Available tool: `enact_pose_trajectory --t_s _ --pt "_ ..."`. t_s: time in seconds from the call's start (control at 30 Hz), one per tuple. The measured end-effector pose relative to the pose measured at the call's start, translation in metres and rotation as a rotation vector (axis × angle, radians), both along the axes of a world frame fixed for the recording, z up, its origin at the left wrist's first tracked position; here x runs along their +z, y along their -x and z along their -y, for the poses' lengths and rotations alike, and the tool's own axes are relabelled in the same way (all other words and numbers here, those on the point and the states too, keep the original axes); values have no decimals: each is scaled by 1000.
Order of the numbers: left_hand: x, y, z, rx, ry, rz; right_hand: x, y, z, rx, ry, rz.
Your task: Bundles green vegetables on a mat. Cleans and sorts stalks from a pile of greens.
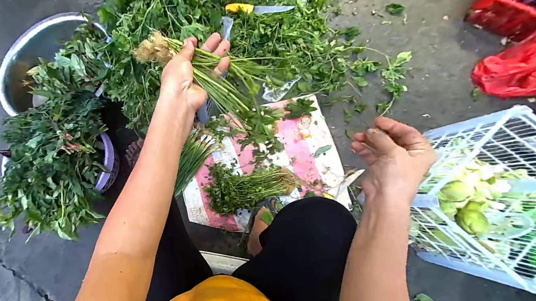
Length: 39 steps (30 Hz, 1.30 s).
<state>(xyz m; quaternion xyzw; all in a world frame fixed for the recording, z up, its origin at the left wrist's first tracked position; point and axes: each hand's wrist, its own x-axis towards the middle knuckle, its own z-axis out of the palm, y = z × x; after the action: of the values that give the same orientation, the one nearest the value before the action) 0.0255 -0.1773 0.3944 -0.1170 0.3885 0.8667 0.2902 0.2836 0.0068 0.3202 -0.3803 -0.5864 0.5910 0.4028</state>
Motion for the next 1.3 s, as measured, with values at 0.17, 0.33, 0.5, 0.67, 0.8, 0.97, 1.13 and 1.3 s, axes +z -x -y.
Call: enact_pose_trajectory --t_s 0.17,0.33,0.5,0.67,0.8,0.97,1.13,1.3 --pt "-4 -20 -21 -68 53 -94 30 33 61 444 -662 87" --pt "6 -37 -21 -183 128 -210 21 67 69 666 -497 82" --pt "7 -18 2 -174 243 -316 23 50 36 492 -445 274" --pt "0 -8 -1 -85 177 -186 37 47 41 470 -731 213" --pt "-1 -15 -8 -101 139 -114 18 73 81 605 -759 167" --pt "0 -14 4 -288 406 -369 24 72 67 649 -566 165" --pt "-13 -14 2 -328 579 -504 40 64 47 692 -313 42" --pt "-14 -8 1 -276 431 -274 29 29 0 462 -137 53"
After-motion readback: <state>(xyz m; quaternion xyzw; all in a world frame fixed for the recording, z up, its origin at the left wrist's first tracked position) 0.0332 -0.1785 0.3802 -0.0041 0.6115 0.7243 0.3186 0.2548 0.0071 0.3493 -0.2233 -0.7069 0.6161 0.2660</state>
